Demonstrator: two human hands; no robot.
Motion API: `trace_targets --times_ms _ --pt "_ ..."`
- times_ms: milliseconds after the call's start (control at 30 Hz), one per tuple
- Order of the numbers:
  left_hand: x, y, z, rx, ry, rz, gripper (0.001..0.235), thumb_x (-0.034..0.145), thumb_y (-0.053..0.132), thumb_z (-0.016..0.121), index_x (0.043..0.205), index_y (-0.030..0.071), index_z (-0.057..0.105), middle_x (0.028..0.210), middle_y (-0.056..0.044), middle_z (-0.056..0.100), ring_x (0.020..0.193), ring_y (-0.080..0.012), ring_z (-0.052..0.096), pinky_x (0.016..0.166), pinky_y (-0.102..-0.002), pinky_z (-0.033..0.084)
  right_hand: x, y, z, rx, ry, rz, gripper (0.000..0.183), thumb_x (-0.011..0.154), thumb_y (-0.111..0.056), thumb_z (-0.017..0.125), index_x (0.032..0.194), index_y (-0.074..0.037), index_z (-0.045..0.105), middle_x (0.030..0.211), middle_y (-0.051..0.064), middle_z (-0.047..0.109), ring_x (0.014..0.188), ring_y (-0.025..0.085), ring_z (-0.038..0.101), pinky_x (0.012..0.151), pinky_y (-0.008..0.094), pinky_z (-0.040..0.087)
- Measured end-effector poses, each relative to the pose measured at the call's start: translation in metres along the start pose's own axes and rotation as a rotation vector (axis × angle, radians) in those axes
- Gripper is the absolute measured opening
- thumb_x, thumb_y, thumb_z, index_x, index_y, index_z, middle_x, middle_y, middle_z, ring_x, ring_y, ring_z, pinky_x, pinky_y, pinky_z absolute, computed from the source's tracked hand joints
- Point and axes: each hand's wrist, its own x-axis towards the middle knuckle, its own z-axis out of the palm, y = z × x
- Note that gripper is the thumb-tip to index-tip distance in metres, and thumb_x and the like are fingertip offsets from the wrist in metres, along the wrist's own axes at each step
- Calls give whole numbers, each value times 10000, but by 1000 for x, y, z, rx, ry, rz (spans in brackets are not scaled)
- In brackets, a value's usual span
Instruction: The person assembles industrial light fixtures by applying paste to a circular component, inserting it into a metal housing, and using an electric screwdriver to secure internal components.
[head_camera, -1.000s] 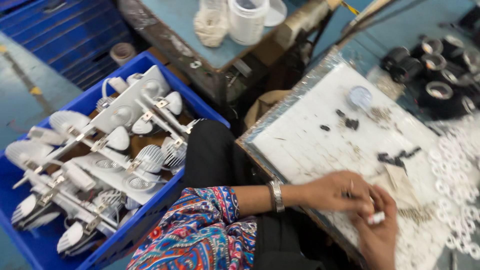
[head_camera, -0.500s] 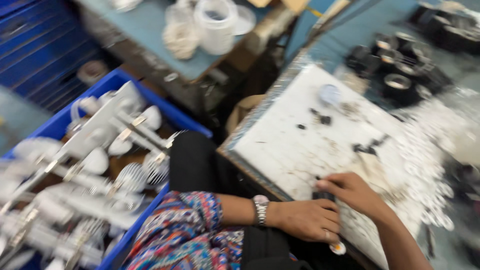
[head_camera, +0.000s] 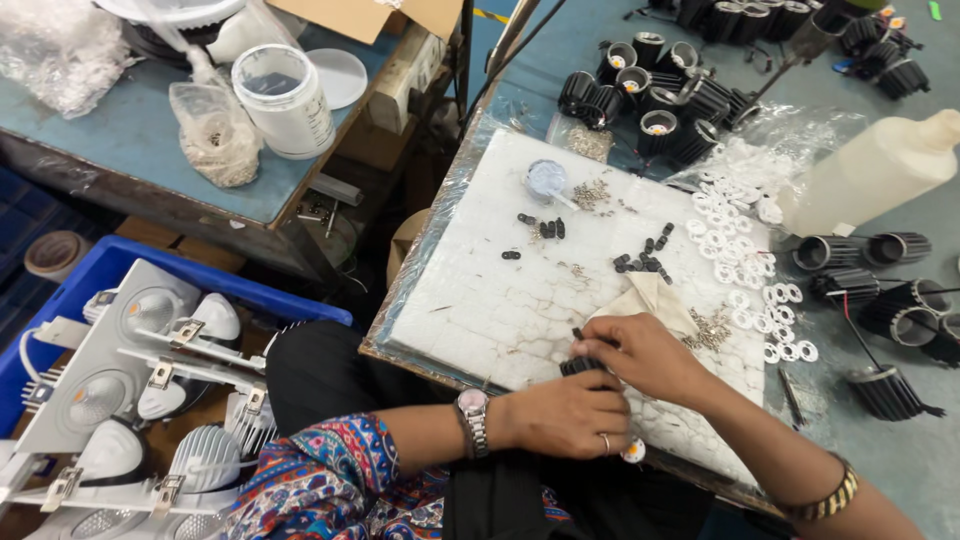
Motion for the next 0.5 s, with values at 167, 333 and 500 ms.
trace_targets --times_ms 167,333,500 --pt "-4 -16 2 27 -60 -21 118 886 160 654 978 90 677 956 -4 617 1028 -200 615 1040 -382 473 7 -8 10 68 179 25 211 929 -245 659 874 -42 679 763 73 807 502 187 641 506 343 506" --pt "-17 -20 21 -33 -84 -37 153 884 181 643 1023 120 666 992 -6 619 1061 -200 598 1034 -407 424 20 21 33 215 214 34 204 963 -214 624 897 -21 635 734 108 800 609 134 741 553 291 555" --pt "-27 -32 42 -61 -35 36 172 857 246 621 968 116 637 974 -27 610 1050 -229 592 983 -438 414 36 57 40 285 108 -29 242 1009 -178 617 877 25 622 841 133 782 730 113 702 545 301 480"
